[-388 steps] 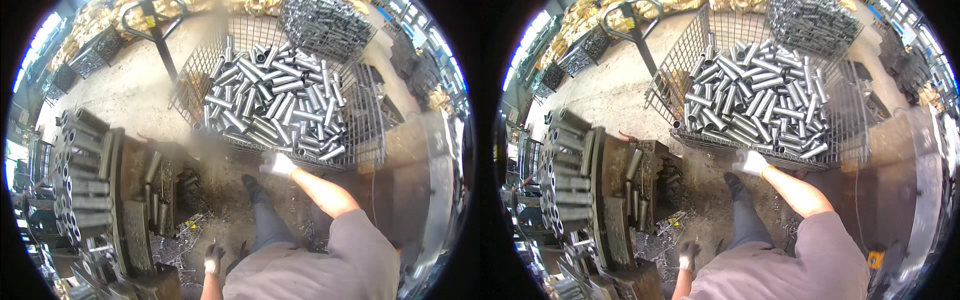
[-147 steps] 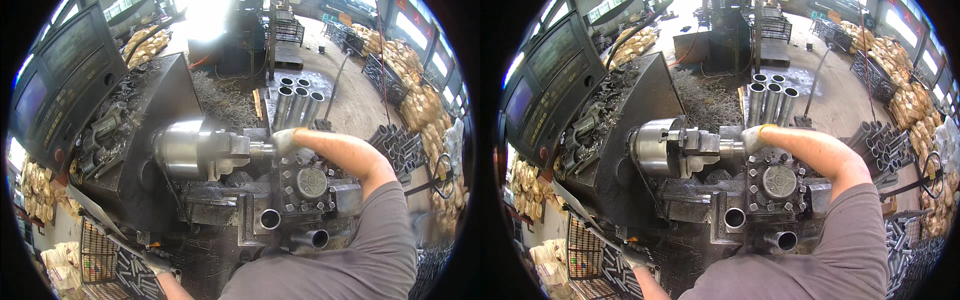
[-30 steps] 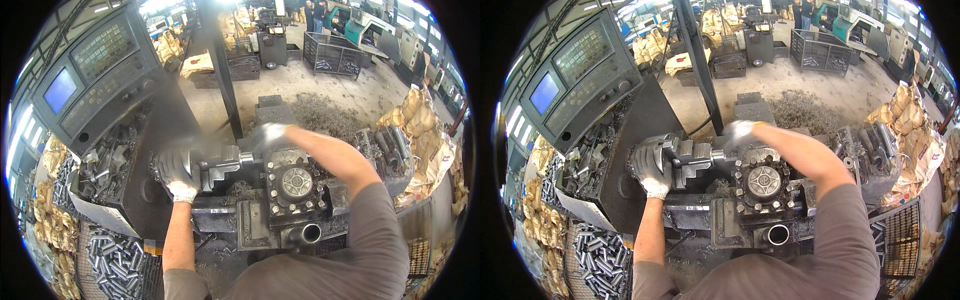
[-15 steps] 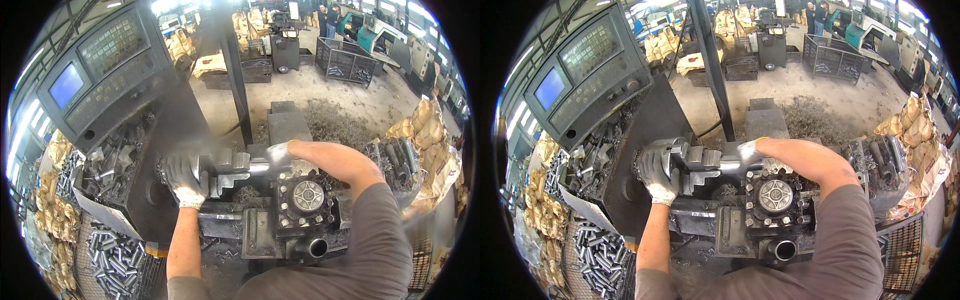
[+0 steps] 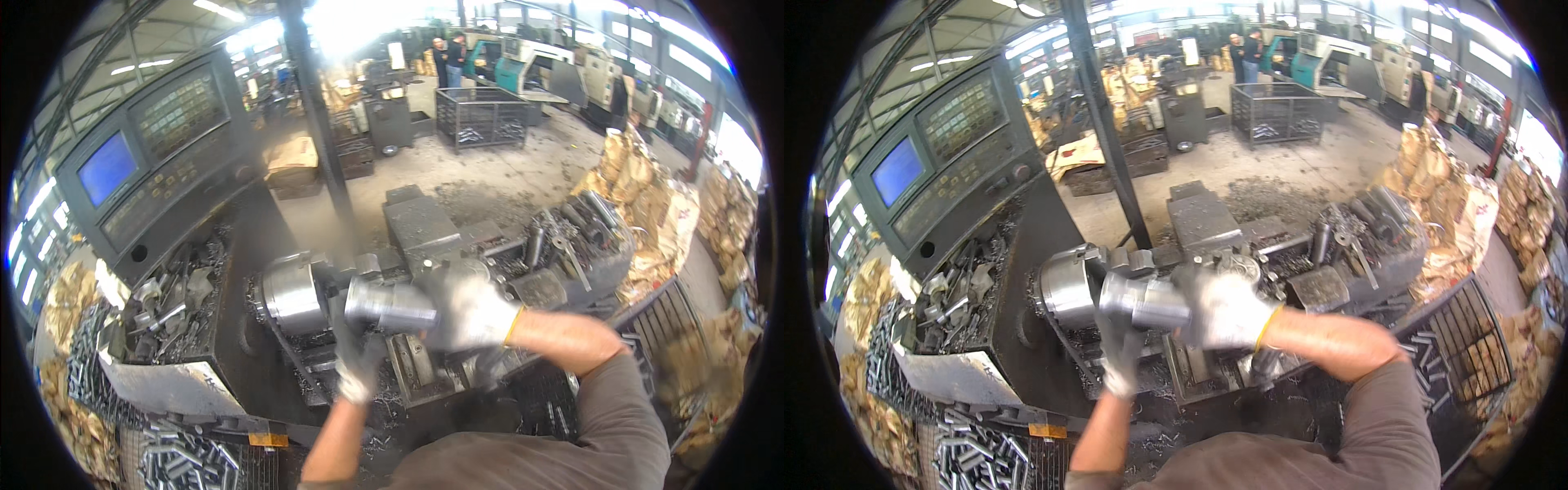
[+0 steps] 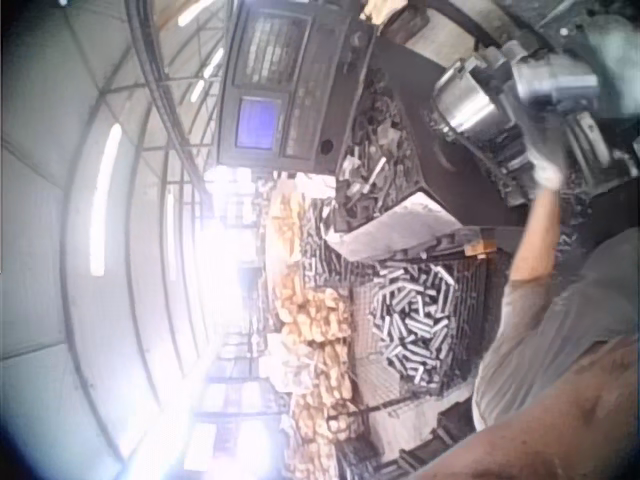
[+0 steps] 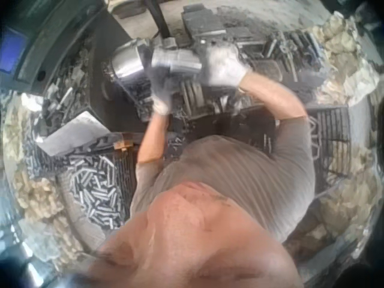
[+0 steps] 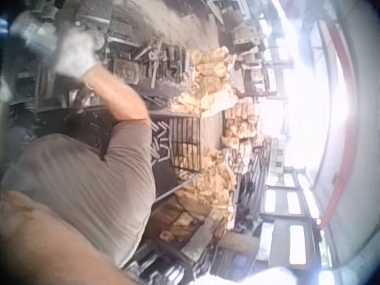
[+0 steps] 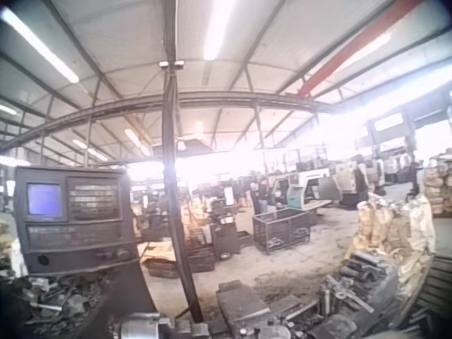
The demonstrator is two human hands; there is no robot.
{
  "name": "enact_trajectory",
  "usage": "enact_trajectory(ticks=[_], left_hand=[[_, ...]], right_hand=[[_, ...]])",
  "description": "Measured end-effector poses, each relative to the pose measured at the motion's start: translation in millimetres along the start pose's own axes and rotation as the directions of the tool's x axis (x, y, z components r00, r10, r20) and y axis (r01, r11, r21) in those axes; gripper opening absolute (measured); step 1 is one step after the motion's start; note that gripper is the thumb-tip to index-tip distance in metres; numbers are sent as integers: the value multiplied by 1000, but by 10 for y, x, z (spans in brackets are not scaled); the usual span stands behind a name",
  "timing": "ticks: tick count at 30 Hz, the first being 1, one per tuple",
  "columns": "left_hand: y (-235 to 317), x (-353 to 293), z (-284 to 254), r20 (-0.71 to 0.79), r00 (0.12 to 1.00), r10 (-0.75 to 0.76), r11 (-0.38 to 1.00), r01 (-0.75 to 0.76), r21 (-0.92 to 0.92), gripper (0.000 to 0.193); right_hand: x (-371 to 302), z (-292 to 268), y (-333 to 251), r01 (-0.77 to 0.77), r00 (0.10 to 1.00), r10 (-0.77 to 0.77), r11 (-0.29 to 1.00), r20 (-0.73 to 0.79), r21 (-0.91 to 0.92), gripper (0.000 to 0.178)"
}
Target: The person repeatedly picks up cylindrical metal tubes from a wire basket, inserts them into a lathe chuck, operates the machine, and removes the processed tubes. The cycle of loading, machining, and unloading is repeated continuously.
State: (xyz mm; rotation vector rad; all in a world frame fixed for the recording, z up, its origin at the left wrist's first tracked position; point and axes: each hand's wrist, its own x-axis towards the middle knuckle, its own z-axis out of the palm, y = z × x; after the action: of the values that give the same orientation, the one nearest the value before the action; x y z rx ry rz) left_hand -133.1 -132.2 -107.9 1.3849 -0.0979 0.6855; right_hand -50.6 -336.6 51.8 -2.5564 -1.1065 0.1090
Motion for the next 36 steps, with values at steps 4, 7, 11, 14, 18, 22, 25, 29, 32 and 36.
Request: enact_trajectory(ticks=[4, 7, 11, 14, 18, 22, 25, 29, 32, 36], left_hand=[[127, -832, 438, -13, 776, -630, 650, 519, -555, 67], [-548, -1139, 266, 16, 582, -813, 483, 689, -541, 51], [-570, -1383, 251, -8, 516, -857, 436, 716, -545, 41], [-611, -1431, 68, 177, 495, -851, 244, 671, -700, 38], [-720, -1416, -69, 189, 465, -865, 213, 680, -701, 40], [-836, -1402, -118, 259, 440, -859, 180, 735, -653, 41], [-729, -1346, -142, 245, 414, -876, 168, 741, -650, 43], [-560, -1334, -123, 218, 437, -873, 220, 750, -624, 39], [-333, -1369, -211, 209, 447, -870, 272, 787, -554, 45], [-270, -1379, -87, 263, 333, -905, 80, 742, -665, 53]], right_hand=[[-764, 1036, 31, -124, 992, 122, 963, 20, 240, 88], [-1042, 1729, 493, -481, 792, 232, 807, 565, 342, 89], [-1260, 2255, 468, -609, 764, 374, 686, 525, 397, 77], [-1577, 1999, 751, -513, 829, 326, 768, 454, 384, 51], [-2911, 1248, 1813, -632, 664, 456, 765, 592, 120, 57], [-4147, 921, 2506, -626, 269, 836, 529, 479, -572, 40], [-3036, 757, 1821, -784, 620, 785, 619, 19, 42, 55], [-1592, 1309, 1351, -432, 885, 465, 824, -5, 366, 79], [-1158, 1518, 1090, -443, 893, 449, 874, 16, 200, 55], [-1126, 1637, 345, 144, 987, -124, 963, -103, 227, 63]])
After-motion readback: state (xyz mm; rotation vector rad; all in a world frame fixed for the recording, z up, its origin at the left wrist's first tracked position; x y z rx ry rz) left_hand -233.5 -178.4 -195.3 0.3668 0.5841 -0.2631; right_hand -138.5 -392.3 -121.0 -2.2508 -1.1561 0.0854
